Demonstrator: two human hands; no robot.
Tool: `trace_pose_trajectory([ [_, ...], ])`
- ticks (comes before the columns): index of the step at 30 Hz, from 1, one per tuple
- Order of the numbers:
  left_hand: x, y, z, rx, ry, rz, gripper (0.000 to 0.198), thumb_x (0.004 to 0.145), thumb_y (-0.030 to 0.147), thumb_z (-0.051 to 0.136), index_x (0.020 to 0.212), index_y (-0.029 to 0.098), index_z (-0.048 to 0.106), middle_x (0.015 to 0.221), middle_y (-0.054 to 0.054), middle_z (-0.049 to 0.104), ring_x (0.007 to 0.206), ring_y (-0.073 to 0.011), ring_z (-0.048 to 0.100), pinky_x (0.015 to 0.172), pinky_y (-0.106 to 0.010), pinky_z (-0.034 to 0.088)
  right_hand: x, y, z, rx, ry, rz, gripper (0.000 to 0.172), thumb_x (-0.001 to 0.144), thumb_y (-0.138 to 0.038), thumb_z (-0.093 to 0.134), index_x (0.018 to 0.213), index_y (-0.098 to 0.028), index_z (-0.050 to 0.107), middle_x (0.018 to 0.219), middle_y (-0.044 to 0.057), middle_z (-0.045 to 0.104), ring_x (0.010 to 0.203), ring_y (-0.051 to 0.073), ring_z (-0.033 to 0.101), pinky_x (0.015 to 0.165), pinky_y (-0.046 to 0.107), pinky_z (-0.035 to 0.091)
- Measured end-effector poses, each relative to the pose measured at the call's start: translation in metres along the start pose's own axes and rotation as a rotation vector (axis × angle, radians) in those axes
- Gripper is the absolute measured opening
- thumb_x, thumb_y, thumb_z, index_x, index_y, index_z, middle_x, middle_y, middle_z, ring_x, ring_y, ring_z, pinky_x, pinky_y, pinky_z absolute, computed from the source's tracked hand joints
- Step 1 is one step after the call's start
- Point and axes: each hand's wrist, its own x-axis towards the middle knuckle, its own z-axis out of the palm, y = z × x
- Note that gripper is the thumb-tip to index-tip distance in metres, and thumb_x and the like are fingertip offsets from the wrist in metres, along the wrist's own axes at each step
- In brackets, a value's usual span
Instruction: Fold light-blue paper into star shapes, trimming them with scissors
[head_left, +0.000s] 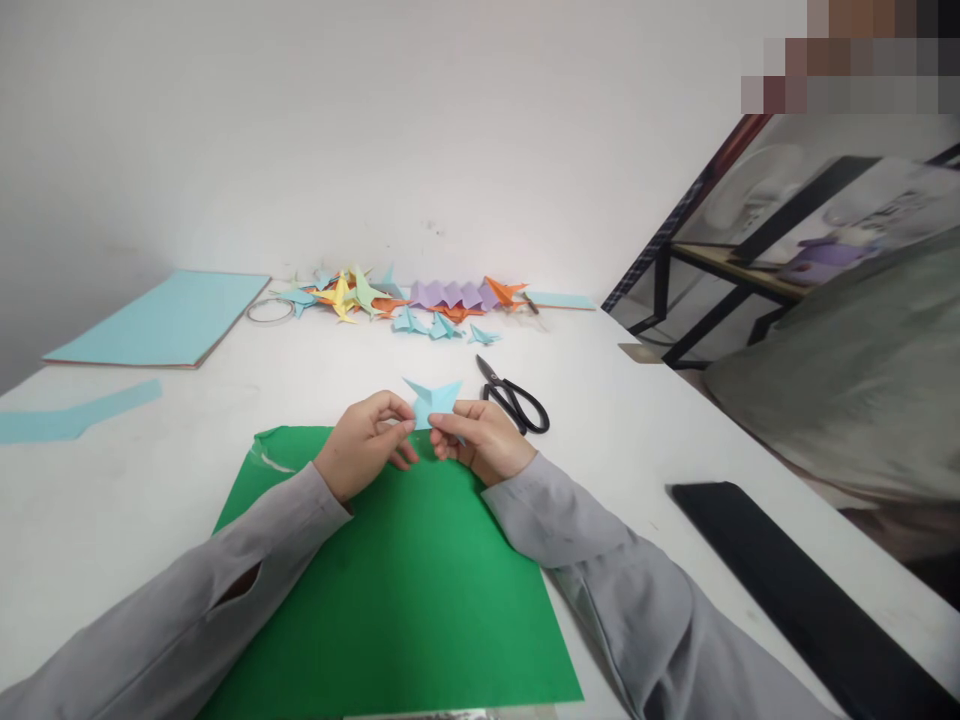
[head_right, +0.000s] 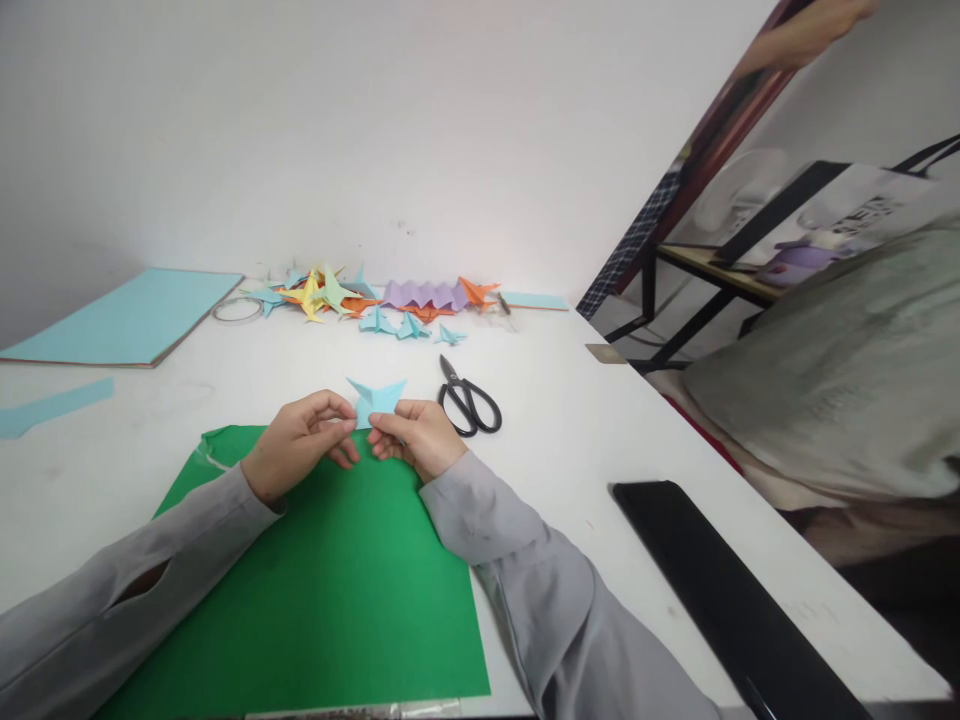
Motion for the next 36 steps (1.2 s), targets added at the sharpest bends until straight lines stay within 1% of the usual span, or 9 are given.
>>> trace_pose_trajectory([
  [5,-0.0014,-0.0002,0.0,0.113,0.019,0.028,0.013,0.07,0.023,0.057,0.078,0.016,0.051,0.048,0.003,0.056,0.048,-0.014,0.059,0.047,-0.026,0.05,-0.0003,0.0008,0.0,-0.015,0.008,-0.003,0.025,0.052,-0.024,0.076,0.048,-0.011,0.056,0.045,0.001,0.062,0.037,0.007,0.054,0.04,0.017,0.043],
  [12,-0.0019,-0.0022,-0.0007,0.152,0.021,0.07,0.007,0.072,0.024,0.054,0.071,0.017,0.052,0.049,0.002,0.057,0.049,-0.0144,0.059,0.045,-0.025,0.049,-0.0002,0.0027,0.0003,-0.055,0.007,-0.026,0.03,0.048,-0.028,0.079,0.046,-0.013,0.053,0.046,0.002,0.062,0.039,0.008,0.056,0.04,0.018,0.044],
  [17,-0.0019,-0.0022,-0.0002,0.203,-0.021,0.097,0.007,0.075,0.024,0.05,0.072,0.017,0.051,0.052,0.001,0.057,0.051,-0.0141,0.059,0.046,-0.024,0.048,-0.0002,0.0041,0.0011,-0.187,-0.014,-0.061,0.025,0.047,-0.026,0.079,0.056,-0.01,0.063,0.048,0.001,0.063,0.041,0.008,0.056,0.044,0.019,0.046],
  [22,-0.0017,0.0014,-0.0008,0.097,-0.005,0.051,0.011,0.074,0.026,0.054,0.072,0.016,0.049,0.056,0.001,0.057,0.052,-0.0147,0.06,0.044,-0.025,0.049,0.0012,0.0021,-0.0004,-0.125,0.047,-0.046,0.017,0.052,-0.02,0.075,0.052,-0.01,0.062,0.046,0.001,0.062,0.038,0.008,0.055,0.04,0.018,0.045],
  [25,0.0003,0.0042,-0.0036,-0.016,0.089,0.02,0.018,0.071,0.031,0.058,0.071,0.015,0.05,0.065,-0.001,0.059,0.052,-0.0139,0.061,0.043,-0.025,0.05,0.0016,0.0001,-0.0014,-0.065,0.063,-0.02,0.014,0.054,-0.016,0.073,0.052,-0.01,0.061,0.045,0.002,0.062,0.037,0.008,0.055,0.039,0.017,0.044],
  [29,0.0027,0.0063,-0.006,-0.047,0.203,-0.027,0.03,0.07,0.039,0.06,0.061,0.012,0.051,0.068,-0.005,0.062,0.053,-0.0114,0.059,0.043,-0.023,0.05,0.0006,-0.0006,-0.0004,-0.049,0.033,0.016,0.015,0.054,-0.017,0.073,0.051,-0.01,0.06,0.046,0.003,0.062,0.037,0.009,0.055,0.039,0.018,0.045],
  [31,0.0023,0.0062,-0.0048,-0.083,0.181,-0.045,0.03,0.064,0.039,0.066,0.061,0.013,0.052,0.064,-0.003,0.061,0.055,-0.0128,0.06,0.044,-0.023,0.051,0.0001,0.0002,0.0001,-0.055,0.01,0.015,0.016,0.054,-0.019,0.074,0.052,-0.01,0.061,0.046,0.003,0.062,0.038,0.008,0.055,0.04,0.018,0.045],
  [34,0.0003,0.005,-0.0015,-0.141,0.099,-0.038,0.032,0.052,0.028,0.076,0.066,0.014,0.05,0.056,0.001,0.059,0.054,-0.015,0.061,0.045,-0.026,0.052,-0.0004,0.0017,0.0001,-0.066,-0.03,0.005,0.019,0.053,-0.023,0.076,0.054,-0.01,0.062,0.048,0.003,0.063,0.039,0.008,0.055,0.041,0.018,0.045],
  [36,-0.0003,0.0044,-0.0003,-0.153,0.085,-0.027,0.032,0.051,0.024,0.076,0.067,0.014,0.05,0.051,0.003,0.057,0.051,-0.0146,0.06,0.045,-0.026,0.052,-0.0005,0.0022,-0.0001,-0.073,-0.041,-0.003,0.022,0.053,-0.026,0.077,0.054,-0.01,0.062,0.048,0.003,0.063,0.04,0.008,0.055,0.042,0.018,0.045],
])
